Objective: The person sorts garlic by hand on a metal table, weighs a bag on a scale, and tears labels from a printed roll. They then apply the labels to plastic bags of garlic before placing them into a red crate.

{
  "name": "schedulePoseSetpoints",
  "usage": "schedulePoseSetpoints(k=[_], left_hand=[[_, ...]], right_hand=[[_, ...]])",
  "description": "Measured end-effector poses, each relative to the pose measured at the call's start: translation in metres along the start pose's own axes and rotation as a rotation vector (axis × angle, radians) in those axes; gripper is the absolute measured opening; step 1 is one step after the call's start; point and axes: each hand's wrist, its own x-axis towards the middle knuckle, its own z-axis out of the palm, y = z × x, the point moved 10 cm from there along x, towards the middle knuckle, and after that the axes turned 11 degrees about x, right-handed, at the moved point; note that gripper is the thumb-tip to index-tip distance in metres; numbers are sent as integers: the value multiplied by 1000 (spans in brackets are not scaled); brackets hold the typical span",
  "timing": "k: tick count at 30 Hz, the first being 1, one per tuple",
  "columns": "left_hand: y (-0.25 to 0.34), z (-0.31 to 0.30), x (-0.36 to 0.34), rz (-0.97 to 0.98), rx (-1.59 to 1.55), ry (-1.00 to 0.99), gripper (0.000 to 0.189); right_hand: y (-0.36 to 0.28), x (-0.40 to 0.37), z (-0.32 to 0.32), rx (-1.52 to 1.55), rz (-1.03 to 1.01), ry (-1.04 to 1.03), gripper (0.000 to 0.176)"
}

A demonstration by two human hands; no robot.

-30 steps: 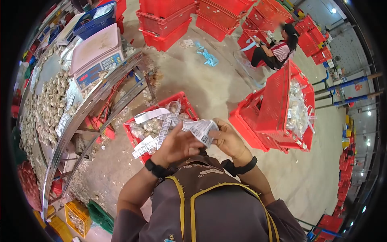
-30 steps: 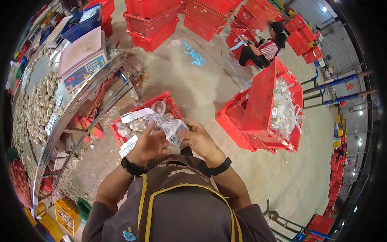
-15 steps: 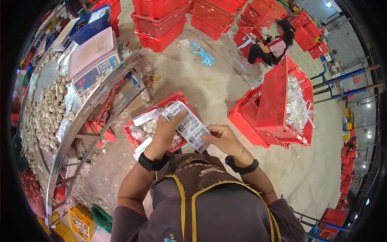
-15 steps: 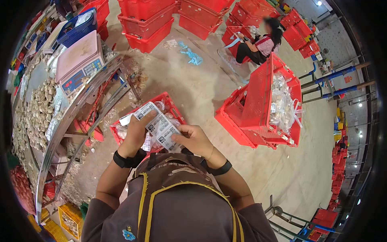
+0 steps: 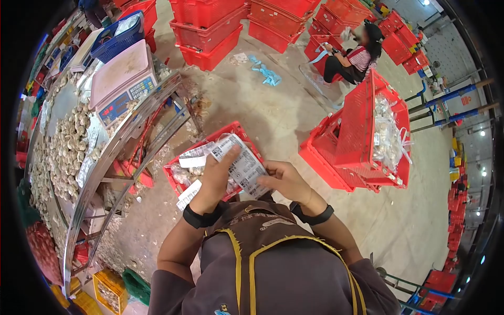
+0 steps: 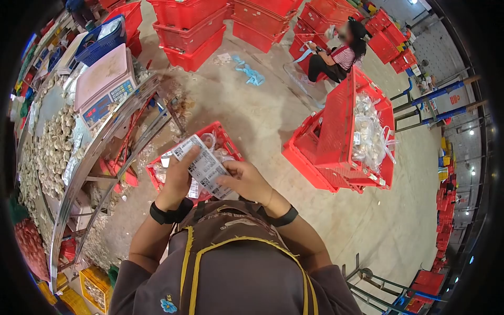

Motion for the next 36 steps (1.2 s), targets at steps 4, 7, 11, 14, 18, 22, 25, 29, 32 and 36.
schedulePoseSetpoints(k=[4,7,11,14,18,22,25,29,32,36], left_hand=[[13,-2,-1,25,-15,18,28],[6,-35,7,19,-118,118,19],[-3,-29,3,10,-130,124,19],[-13,-16,1,22,-36,81,20],[7,-15,2,41,-29,73,21],[11,-45,7,18,-190,151,20],[13,-47,7,44,-204,178,18],[-1,-29,4,2,-157,105,19],[-4,-14,-2,15,-69,52,19],[5,-36,2,17,-178,157,20]], right_hand=[[20,3,-18,-287,87,0,21],[35,-1,-26,-292,107,-44,20],[2,1,0,-39,-10,-67,19],[1,11,3,-16,-49,-38,17],[15,10,-13,-289,25,3,14],[30,3,-25,-292,68,6,13],[30,3,-20,-231,44,-46,15],[-1,11,11,-20,-69,-18,16],[1,15,3,-51,-109,8,14],[9,11,-6,-215,-104,28,11]])
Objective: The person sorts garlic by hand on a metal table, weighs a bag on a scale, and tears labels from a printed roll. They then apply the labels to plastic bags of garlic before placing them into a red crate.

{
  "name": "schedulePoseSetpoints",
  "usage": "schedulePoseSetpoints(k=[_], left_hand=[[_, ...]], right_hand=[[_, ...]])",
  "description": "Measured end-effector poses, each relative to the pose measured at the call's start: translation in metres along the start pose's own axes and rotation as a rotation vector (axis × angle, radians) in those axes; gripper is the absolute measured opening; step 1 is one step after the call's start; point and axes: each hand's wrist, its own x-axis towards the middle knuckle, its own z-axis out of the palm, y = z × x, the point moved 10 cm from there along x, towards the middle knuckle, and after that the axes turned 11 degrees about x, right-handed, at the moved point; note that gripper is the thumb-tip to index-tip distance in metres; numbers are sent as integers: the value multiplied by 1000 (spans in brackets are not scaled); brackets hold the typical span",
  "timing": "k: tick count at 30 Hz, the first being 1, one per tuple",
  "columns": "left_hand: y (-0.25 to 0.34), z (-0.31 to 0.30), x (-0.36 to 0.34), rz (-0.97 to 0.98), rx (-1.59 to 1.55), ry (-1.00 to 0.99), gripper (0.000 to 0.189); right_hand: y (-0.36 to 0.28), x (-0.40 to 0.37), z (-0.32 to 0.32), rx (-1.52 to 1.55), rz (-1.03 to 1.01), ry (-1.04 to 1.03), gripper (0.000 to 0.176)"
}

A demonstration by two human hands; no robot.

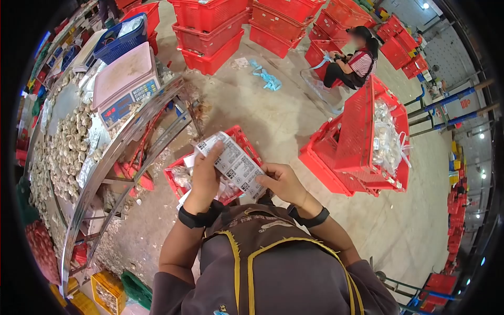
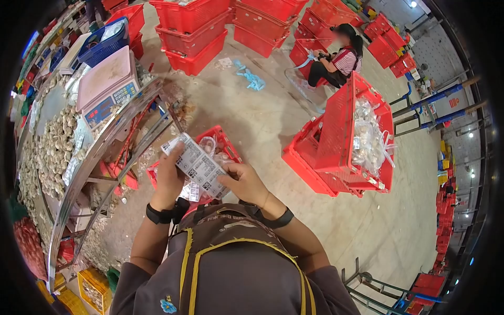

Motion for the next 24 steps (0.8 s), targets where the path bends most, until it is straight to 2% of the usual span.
schedulePoseSetpoints(k=[4,24], left_hand=[[6,-18,5,-15,38,20,27],[-5,-17,0,-18,80,0,24]], right_hand=[[9,-7,-2,-11,71,24,11],[14,-21,-8,21,46,42,10]])
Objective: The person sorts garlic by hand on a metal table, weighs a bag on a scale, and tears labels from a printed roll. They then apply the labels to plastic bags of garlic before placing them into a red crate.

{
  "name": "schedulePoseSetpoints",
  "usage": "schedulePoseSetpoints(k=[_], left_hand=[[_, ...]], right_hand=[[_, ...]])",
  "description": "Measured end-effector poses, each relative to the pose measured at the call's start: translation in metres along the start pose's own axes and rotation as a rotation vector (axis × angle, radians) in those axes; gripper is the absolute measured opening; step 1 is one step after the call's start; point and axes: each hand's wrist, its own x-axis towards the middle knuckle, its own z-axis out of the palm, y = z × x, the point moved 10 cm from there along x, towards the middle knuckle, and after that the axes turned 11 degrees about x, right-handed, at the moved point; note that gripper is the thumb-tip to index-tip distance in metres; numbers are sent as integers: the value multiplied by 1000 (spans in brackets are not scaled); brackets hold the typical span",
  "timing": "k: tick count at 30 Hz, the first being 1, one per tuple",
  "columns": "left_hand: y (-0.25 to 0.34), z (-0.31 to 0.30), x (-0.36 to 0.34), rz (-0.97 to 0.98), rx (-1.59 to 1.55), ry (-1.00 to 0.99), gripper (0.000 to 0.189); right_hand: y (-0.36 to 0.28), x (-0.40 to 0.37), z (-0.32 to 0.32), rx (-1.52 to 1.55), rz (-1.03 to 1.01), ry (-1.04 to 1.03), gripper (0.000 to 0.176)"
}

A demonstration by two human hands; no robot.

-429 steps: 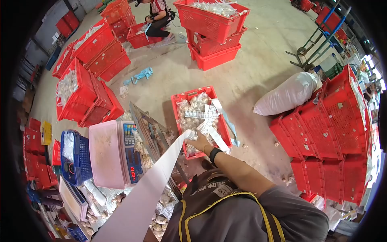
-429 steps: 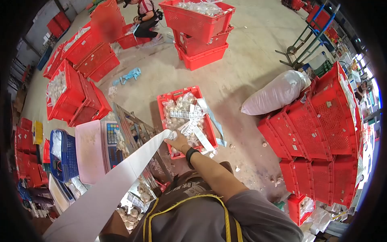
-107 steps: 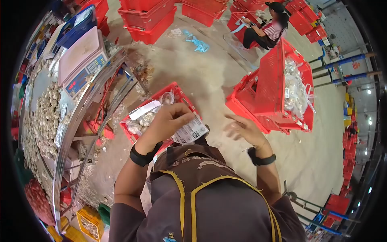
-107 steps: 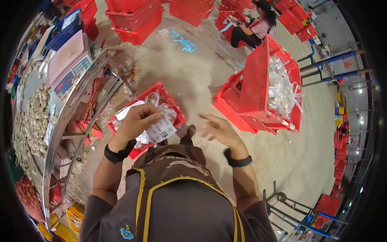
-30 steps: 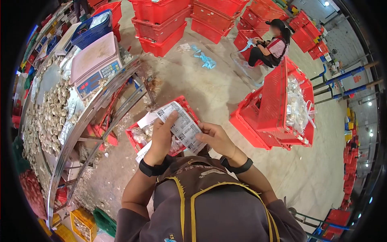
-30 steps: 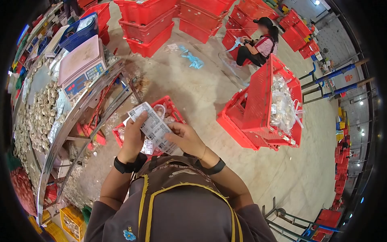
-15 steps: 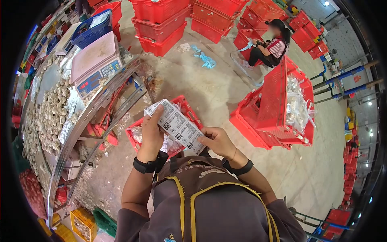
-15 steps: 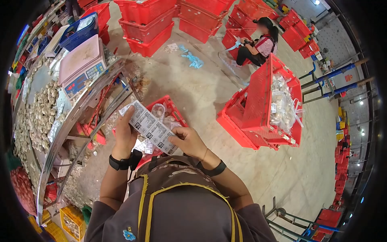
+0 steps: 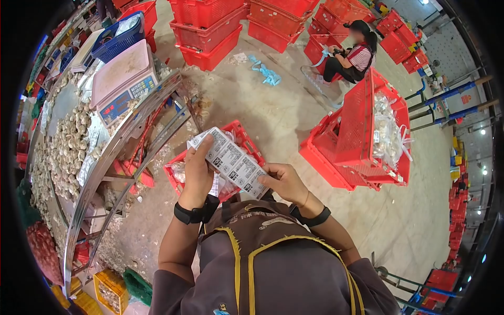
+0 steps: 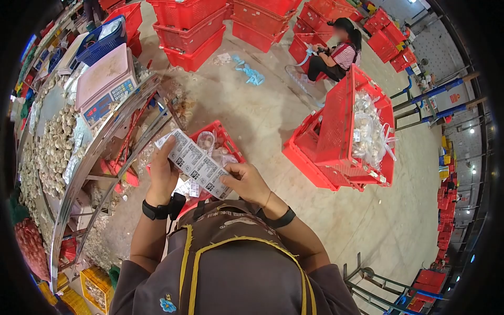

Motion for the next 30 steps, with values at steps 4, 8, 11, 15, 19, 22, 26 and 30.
schedulePoseSetpoints(k=[4,8,11,15,19,22,26,30], left_hand=[[0,2,-2,5,-49,6,23],[1,3,-3,2,-53,8,23],[2,3,-3,7,-49,15,22],[-1,1,0,-7,-42,7,22],[0,3,1,6,-29,40,22],[-6,9,-1,14,36,43,21],[-6,34,-10,142,190,-21,22],[-1,13,-17,-38,323,-127,29]], right_hand=[[1,-1,-2,-12,4,11,10],[5,-1,-2,-73,12,-36,9],[3,-1,-1,-80,24,-31,8],[5,1,-3,-81,36,-20,8],[2,4,-2,-94,38,-42,8],[-21,9,16,124,14,-81,12],[-46,23,25,130,-85,-68,20],[-53,27,8,49,-74,-23,19]])
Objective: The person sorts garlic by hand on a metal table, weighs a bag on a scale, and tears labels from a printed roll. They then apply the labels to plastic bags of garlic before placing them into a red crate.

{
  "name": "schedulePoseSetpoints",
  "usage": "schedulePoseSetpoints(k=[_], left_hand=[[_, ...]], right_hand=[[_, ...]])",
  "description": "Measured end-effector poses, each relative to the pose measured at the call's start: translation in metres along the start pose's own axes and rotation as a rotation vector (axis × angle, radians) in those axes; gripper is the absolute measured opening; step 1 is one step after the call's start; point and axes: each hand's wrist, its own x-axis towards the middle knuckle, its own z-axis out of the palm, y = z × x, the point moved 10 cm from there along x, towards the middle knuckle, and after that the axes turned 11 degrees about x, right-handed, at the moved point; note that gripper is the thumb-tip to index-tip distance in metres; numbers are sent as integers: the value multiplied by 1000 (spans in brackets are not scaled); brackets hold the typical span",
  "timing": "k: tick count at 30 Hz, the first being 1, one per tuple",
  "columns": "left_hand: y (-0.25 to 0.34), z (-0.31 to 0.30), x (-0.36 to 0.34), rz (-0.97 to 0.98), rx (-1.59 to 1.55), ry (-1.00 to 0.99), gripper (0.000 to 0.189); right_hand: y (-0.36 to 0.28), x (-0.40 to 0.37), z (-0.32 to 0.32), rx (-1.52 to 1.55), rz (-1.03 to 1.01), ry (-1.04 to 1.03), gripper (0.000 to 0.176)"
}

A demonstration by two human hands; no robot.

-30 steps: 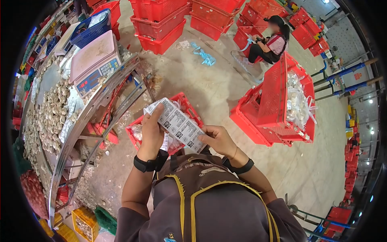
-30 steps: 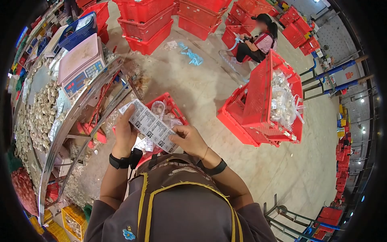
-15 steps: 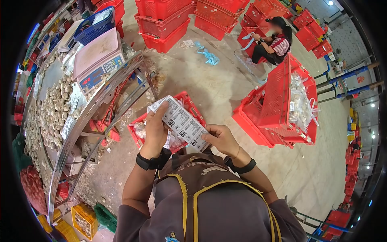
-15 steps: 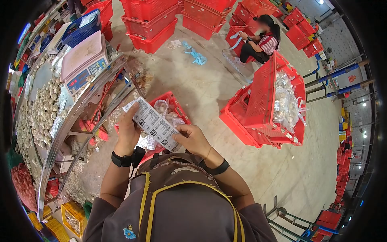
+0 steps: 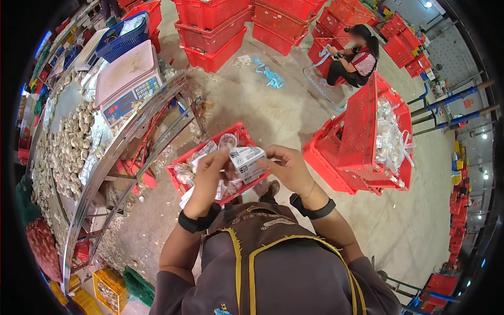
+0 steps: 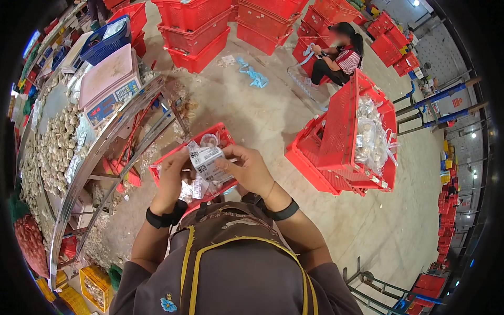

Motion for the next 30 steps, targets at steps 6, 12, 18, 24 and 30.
schedulePoseSetpoints(k=[6,12,18,24,30], left_hand=[[91,-11,-23,580,557,245,42],[110,27,2,440,206,-24,60],[99,57,15,306,155,-297,34],[59,75,25,157,81,-454,29],[44,87,19,218,388,-589,27]], right_hand=[[-85,2,12,-515,-486,51,16],[-113,23,37,93,-332,-80,18],[-151,29,45,279,-339,-21,23],[-207,32,18,360,-493,-85,28],[-288,15,2,471,-549,16,31]])
